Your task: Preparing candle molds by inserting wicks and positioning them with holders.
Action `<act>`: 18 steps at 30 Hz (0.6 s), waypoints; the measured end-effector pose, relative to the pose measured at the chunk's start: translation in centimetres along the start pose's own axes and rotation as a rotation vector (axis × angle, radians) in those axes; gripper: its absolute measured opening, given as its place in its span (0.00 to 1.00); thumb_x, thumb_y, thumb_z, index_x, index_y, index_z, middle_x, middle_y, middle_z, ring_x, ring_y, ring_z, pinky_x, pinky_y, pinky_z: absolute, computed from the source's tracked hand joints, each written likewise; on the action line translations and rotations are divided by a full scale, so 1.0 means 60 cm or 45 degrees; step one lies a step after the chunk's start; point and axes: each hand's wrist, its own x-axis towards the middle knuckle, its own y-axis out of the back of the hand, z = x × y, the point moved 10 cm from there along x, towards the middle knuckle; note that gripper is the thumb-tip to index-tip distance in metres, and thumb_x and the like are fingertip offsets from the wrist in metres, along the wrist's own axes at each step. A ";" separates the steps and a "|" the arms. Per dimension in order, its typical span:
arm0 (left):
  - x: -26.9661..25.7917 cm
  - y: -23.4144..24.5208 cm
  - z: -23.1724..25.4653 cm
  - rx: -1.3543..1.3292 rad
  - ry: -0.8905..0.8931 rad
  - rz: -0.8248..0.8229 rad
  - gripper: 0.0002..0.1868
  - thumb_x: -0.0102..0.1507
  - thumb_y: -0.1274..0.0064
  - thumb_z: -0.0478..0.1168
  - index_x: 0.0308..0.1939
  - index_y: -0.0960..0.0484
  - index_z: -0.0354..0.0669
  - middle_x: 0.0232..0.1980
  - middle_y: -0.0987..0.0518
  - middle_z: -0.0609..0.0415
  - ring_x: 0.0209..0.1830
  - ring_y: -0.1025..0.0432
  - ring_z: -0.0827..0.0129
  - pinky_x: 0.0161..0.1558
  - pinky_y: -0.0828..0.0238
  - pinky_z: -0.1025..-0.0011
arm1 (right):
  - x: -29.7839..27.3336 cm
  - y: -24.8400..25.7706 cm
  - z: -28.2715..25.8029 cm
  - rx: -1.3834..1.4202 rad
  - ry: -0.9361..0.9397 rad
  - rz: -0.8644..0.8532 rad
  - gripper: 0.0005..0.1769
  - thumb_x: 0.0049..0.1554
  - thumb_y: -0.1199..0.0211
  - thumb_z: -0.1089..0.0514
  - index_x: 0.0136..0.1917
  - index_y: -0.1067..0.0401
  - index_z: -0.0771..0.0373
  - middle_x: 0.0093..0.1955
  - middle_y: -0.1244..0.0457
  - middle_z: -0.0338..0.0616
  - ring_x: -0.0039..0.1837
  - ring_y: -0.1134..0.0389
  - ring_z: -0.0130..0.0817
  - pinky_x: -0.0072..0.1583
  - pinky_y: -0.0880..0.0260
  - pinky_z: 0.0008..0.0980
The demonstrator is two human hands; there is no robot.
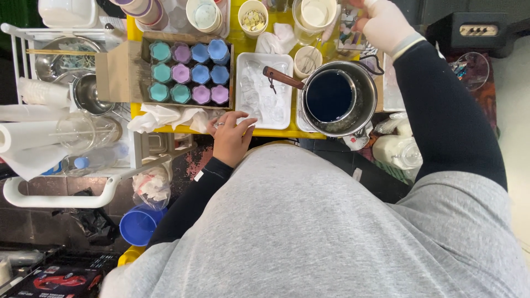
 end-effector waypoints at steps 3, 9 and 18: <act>0.007 0.005 -0.001 -0.030 -0.040 -0.001 0.10 0.64 0.39 0.38 0.48 0.15 0.57 0.55 0.22 0.62 0.57 0.29 0.63 0.64 0.51 0.48 | -0.035 0.031 -0.044 0.056 0.086 0.055 0.29 0.64 0.46 0.72 0.77 0.33 0.64 0.72 0.36 0.51 0.63 0.32 0.36 0.65 0.32 0.37; 0.037 0.026 -0.014 -0.198 -0.092 -0.023 0.09 0.67 0.41 0.38 0.51 0.15 0.55 0.51 0.20 0.61 0.51 0.29 0.62 0.57 0.44 0.61 | -0.133 0.103 -0.256 0.104 0.031 0.138 0.21 0.69 0.40 0.64 0.74 0.30 0.63 0.67 0.32 0.45 0.59 0.32 0.27 0.61 0.31 0.27; 0.230 0.069 -0.015 0.246 -0.404 0.138 0.02 0.64 0.42 0.39 0.38 0.16 0.55 0.39 0.22 0.60 0.47 0.28 0.62 0.53 0.44 0.55 | -0.274 0.029 -0.469 0.190 -0.013 0.289 0.14 0.61 0.42 0.65 0.60 0.28 0.65 0.59 0.32 0.47 0.59 0.31 0.31 0.59 0.33 0.29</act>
